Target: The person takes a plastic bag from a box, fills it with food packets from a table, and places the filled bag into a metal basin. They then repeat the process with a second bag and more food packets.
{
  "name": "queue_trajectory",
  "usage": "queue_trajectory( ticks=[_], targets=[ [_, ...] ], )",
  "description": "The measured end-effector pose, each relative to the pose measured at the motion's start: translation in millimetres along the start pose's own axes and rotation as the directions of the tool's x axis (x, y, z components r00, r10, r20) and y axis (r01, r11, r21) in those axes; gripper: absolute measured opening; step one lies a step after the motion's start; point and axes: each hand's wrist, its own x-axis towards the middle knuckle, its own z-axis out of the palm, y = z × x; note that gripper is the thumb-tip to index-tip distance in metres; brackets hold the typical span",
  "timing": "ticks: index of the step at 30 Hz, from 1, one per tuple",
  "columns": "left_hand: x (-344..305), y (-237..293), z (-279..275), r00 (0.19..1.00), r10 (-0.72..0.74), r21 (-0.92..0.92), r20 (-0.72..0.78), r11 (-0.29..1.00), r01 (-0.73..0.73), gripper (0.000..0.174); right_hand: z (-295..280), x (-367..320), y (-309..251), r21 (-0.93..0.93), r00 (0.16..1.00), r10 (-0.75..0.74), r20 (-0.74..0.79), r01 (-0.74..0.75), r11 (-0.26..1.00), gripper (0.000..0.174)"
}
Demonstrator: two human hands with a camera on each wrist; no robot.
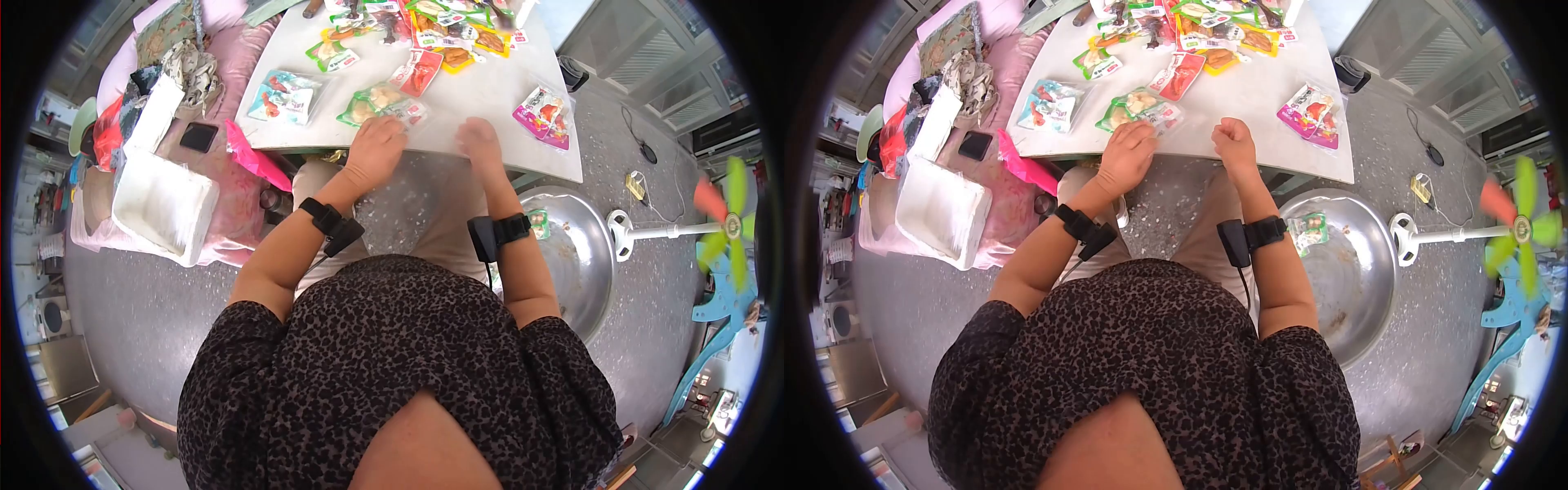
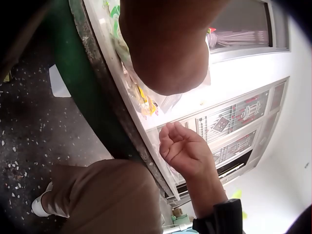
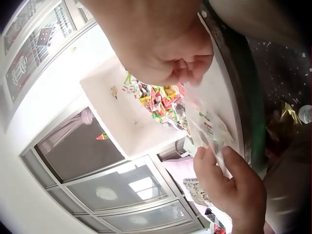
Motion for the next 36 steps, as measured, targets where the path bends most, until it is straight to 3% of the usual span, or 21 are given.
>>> queue_trajectory(
  ticks=[2,5,8,11,14,17,19,22,28,31,34,36],
  targets=[
    [13,-8,-14,0.998,-0.039,-0.111,-0.041,0.993,0.034,0.019,-4,11,8,-0.247,0.957,-0.284,0.064,0.291,0.924,0.047],
    [34,-30,-30,0.986,-0.158,-0.262,-0.054,0.955,0.139,0.014,3,11,-28,-0.427,0.919,-0.357,0.169,0.395,0.813,0.059],
    [62,-41,-65,0.854,-0.442,-0.416,0.276,0.746,0.52,0.016,16,16,-62,-0.393,0.867,-0.399,0.298,0.492,0.777,0.067],
    [76,-60,-70,0.799,-0.417,-0.504,0.433,0.624,0.598,0.016,29,14,-93,-0.337,0.835,-0.364,0.414,0.511,0.791,0.057],
    [77,-54,-73,0.754,-0.419,-0.56,0.505,0.505,0.656,0.014,31,15,-100,-0.349,0.806,-0.222,0.549,0.463,0.815,0.036],
    [70,-56,-70,0.745,-0.427,-0.616,0.512,0.422,0.665,0.015,29,10,-106,-0.529,0.812,-0.147,0.566,0.493,0.691,0.018],
    [63,-56,-70,0.751,-0.43,-0.665,0.5,0.365,0.651,0.016,25,6,-108,-0.45,0.818,-0.18,0.546,0.468,0.761,0.017],
    [57,-61,-67,0.848,-0.371,-0.566,0.378,0.633,0.529,0.019,20,0,-116,-0.414,0.819,-0.225,0.527,0.479,0.774,0.016],
    [57,-37,-58,0.78,-0.457,-0.226,0.426,0.781,0.582,0.021,4,17,-108,-0.475,0.803,-0.318,0.504,0.565,0.674,0.013],
    [57,-35,-50,0.828,-0.427,-0.422,0.364,0.717,0.555,0.021,-3,15,-111,-0.47,0.839,-0.3,0.453,0.511,0.72,0.011],
    [62,-36,-49,0.825,-0.42,-0.438,0.377,0.704,0.559,0.021,-14,14,-112,-0.437,0.853,-0.278,0.442,0.475,0.764,0.01],
    [67,-34,-47,0.893,-0.355,-0.568,0.278,0.688,0.451,0.019,-23,10,-117,-0.446,0.809,-0.318,0.494,0.55,0.706,0.009]
  ],
)
